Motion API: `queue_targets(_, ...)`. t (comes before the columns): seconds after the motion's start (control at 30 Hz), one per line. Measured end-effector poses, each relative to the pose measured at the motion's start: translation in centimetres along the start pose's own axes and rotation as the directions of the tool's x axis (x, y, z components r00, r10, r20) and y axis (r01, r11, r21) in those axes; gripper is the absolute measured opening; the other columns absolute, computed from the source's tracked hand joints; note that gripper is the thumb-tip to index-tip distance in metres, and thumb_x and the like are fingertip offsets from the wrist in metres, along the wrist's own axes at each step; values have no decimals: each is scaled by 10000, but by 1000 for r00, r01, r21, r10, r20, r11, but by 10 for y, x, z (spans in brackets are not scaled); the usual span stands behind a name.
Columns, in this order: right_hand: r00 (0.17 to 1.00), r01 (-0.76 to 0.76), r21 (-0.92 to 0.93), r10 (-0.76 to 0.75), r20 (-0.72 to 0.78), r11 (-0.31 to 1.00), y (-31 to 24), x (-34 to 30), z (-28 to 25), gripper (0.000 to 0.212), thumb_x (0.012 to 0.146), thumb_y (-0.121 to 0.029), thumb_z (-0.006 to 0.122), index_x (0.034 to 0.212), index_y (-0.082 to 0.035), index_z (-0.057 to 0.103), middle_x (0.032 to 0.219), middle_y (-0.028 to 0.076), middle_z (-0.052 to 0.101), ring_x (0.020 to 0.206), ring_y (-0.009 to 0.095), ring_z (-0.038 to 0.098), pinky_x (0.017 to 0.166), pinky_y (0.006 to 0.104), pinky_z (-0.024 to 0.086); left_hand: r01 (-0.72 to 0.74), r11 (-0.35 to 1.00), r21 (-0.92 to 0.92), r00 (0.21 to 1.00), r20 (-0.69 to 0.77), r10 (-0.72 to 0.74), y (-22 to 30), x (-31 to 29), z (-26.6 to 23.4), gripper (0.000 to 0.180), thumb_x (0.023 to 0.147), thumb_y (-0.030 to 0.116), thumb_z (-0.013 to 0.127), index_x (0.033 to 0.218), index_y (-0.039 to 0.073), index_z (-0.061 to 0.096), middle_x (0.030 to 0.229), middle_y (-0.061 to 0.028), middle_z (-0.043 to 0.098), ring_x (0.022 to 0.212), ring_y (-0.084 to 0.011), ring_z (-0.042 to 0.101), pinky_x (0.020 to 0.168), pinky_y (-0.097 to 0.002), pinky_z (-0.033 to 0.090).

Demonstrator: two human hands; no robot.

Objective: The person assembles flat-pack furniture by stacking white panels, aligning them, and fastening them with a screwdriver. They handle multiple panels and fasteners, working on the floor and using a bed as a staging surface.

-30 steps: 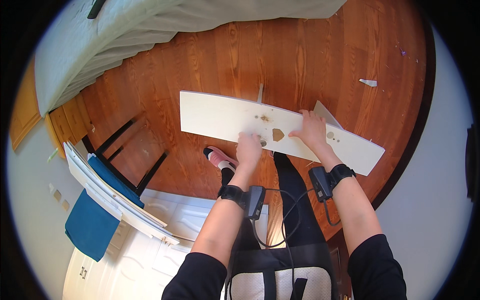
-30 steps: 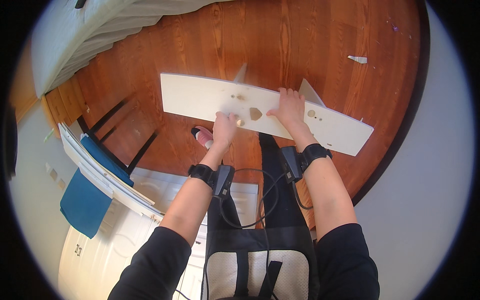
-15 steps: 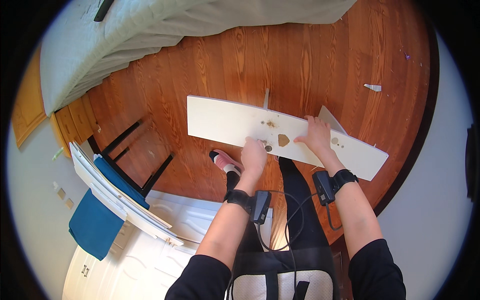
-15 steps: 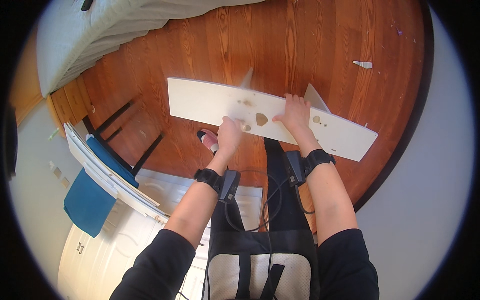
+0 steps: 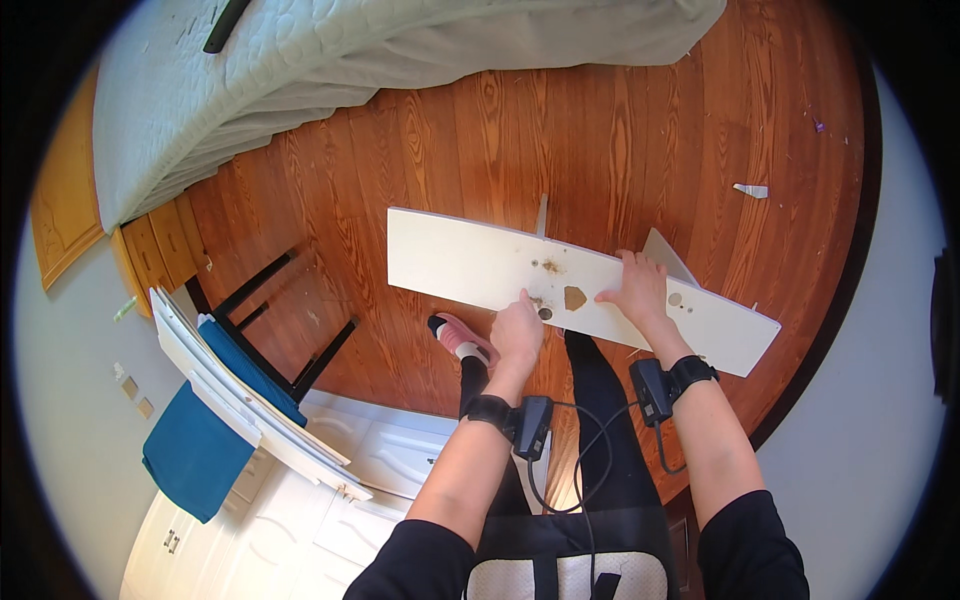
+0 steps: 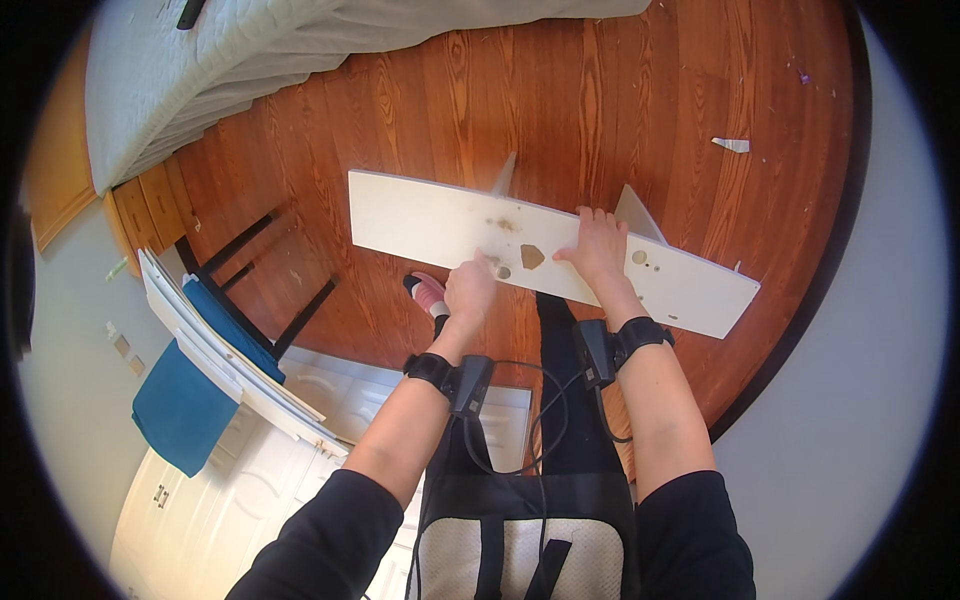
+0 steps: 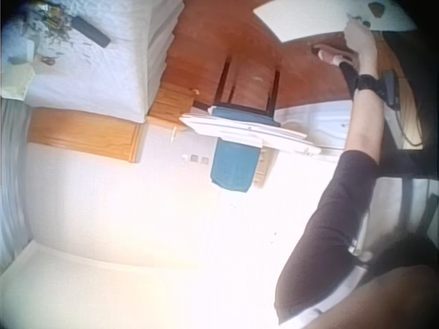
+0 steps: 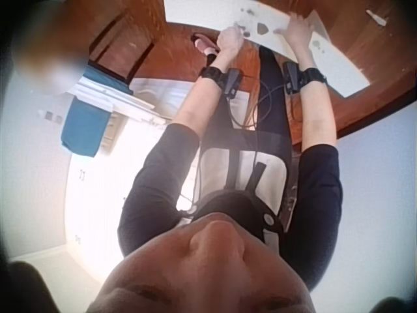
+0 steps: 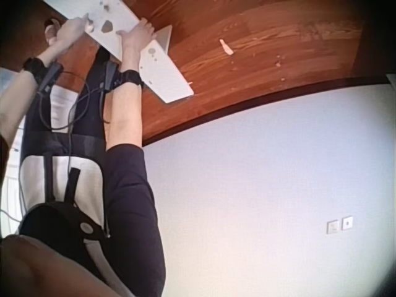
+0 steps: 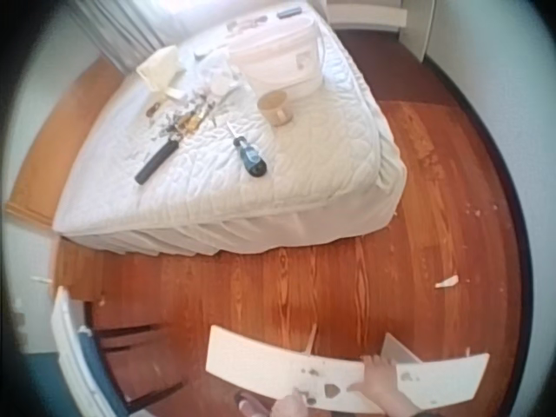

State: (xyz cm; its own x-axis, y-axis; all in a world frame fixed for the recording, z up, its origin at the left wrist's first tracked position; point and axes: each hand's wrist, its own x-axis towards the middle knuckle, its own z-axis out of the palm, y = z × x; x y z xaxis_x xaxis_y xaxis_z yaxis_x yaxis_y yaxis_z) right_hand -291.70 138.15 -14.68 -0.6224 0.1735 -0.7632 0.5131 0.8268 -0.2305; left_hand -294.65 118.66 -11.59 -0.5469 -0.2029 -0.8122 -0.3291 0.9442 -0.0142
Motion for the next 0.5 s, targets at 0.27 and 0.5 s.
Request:
queue_targets(0.27, 1000, 1, -8, -1, -16, 1000, -1, -1, -1, 779, 581, -405, 834, 1222, -80, 534, 1120, 111, 585, 1116, 264, 504, 939, 396, 339, -91, 996, 20, 995, -46, 92, 3, -2, -5, 544, 973, 410, 345, 850, -24, 649, 853, -256, 650, 850, -423, 629, 760, -501, 488)
queue_targets(0.5, 999, 21, 4, -20, -35, 1000, 2, -1, 2, 771, 575, -405, 832, 1211, -85, 536, 1115, 111, 584, 1111, 264, 506, 929, 401, 344, -91, 996, 4, 994, -59, 91, 2, 0, -4, 526, 962, 362, 359, 784, -25, 668, 831, -275, 644, 816, -435, 629, 751, -501, 494)
